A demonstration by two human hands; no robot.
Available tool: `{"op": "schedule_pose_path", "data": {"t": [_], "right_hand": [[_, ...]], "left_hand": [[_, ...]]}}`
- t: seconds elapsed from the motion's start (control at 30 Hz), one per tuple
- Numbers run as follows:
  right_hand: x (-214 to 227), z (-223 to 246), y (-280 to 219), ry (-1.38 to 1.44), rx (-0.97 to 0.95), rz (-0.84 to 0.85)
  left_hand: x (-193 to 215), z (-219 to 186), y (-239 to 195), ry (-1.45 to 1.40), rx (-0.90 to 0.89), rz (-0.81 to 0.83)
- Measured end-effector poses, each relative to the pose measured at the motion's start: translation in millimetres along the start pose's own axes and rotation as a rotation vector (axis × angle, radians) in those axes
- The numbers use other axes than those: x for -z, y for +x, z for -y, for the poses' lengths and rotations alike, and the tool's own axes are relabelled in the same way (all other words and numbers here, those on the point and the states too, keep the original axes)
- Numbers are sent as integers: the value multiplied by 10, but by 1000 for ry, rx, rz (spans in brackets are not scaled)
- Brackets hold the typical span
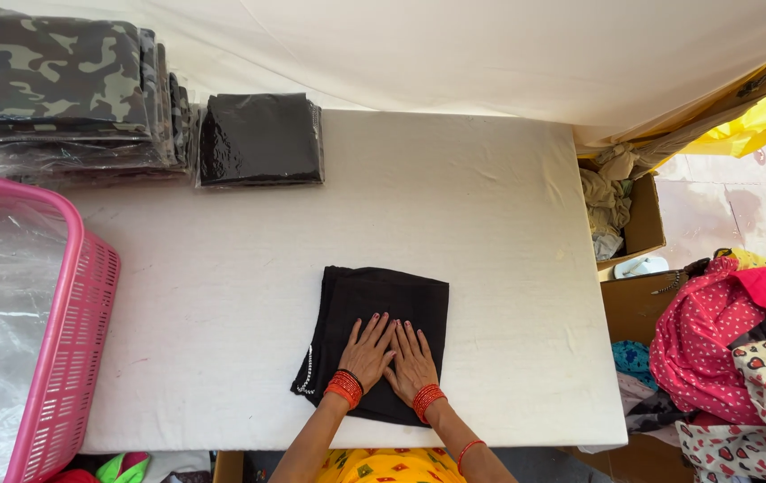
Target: The person folds a pair of black pants on a white table, smoothing the fabric and aligning the edges. They then place the folded pants into a clear plastic bag and set it aside.
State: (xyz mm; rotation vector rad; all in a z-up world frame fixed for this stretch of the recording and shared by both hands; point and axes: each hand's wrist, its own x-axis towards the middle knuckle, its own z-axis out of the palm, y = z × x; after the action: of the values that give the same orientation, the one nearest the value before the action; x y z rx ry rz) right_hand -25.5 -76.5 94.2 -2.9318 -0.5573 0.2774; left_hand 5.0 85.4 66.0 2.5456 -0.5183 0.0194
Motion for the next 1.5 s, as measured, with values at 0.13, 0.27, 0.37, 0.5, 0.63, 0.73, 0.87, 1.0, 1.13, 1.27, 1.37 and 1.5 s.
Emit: {"op": "schedule_pose_path", "data": {"t": [0.13, 0.27, 0.37, 0.5, 0.63, 0.73, 0.87, 1.0, 1.13, 1.27, 1.37, 1.5], "right_hand": [[-53, -27, 68, 32, -26, -13], [-154, 1, 21, 42, -26, -82], [-240, 137, -298, 18, 122, -209], [-511, 295, -794, -45, 270, -348], [-835, 231, -1007, -69, 332, -172], [-912, 149, -1140, -61, 420, -158], [-629, -74, -1079, -76, 528, -144], [-70, -260, -171, 137, 291, -49], [40, -523, 653, -6, 53, -75], [121, -806, 1041, -37, -139, 28], [133, -994, 1064, -14, -307, 4], [-36, -1234, 970, 32, -475, -132]], "left_hand": [[65, 165, 130, 251, -48, 249], [114, 213, 219, 323, 42, 225], [352, 233, 405, 401, 196, 267], [399, 472, 477, 413, 295, 295], [198, 668, 397, 362, 364, 169], [101, 726, 278, 280, 446, 36], [340, 478, 194, 338, 480, 35], [65, 319, 107, 278, 287, 4], [192, 244, 406, 241, 135, 144], [805, 256, 891, 431, 309, 459], [664, 725, 914, 419, 448, 364], [381, 954, 879, 356, 508, 241]]}}
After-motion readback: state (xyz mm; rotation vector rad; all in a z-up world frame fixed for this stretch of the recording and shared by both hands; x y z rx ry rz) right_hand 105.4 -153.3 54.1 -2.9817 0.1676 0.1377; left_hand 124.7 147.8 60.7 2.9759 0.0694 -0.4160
